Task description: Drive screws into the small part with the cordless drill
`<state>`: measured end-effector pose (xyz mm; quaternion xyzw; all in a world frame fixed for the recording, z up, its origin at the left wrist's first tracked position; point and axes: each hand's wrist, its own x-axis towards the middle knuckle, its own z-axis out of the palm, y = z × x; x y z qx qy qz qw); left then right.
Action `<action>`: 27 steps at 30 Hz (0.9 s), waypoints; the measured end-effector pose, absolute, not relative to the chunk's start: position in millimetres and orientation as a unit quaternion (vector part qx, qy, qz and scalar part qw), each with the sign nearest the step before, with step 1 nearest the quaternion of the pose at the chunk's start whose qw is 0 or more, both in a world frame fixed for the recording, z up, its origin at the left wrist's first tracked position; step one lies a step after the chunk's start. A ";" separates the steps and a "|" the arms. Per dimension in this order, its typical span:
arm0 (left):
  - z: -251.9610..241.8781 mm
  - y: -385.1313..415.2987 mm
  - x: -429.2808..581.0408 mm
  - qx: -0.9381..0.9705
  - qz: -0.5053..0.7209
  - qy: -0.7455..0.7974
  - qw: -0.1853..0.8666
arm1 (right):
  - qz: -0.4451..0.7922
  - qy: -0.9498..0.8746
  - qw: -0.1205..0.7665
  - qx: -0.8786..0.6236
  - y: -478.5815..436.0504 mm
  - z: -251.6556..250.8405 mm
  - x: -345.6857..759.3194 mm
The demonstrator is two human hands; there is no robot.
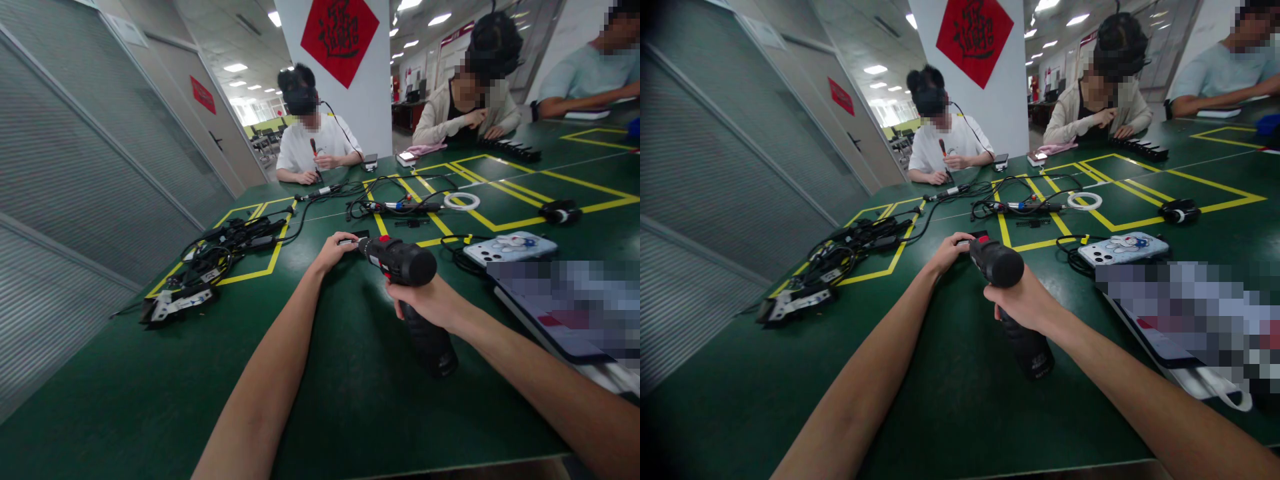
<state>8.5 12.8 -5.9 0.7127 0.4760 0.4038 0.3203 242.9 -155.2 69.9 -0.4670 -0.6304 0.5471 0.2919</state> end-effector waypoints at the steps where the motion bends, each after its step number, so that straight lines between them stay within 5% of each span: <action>1: -6.0 12.8 8.4 0.712 0.405 0.476 0.321 | 0.548 -0.630 0.294 -0.466 -155.2 69.8 243.0; 27: -5.6 13.1 9.7 0.705 0.400 0.484 0.330 | 0.550 -0.617 0.295 -0.479 -158.1 78.0 241.7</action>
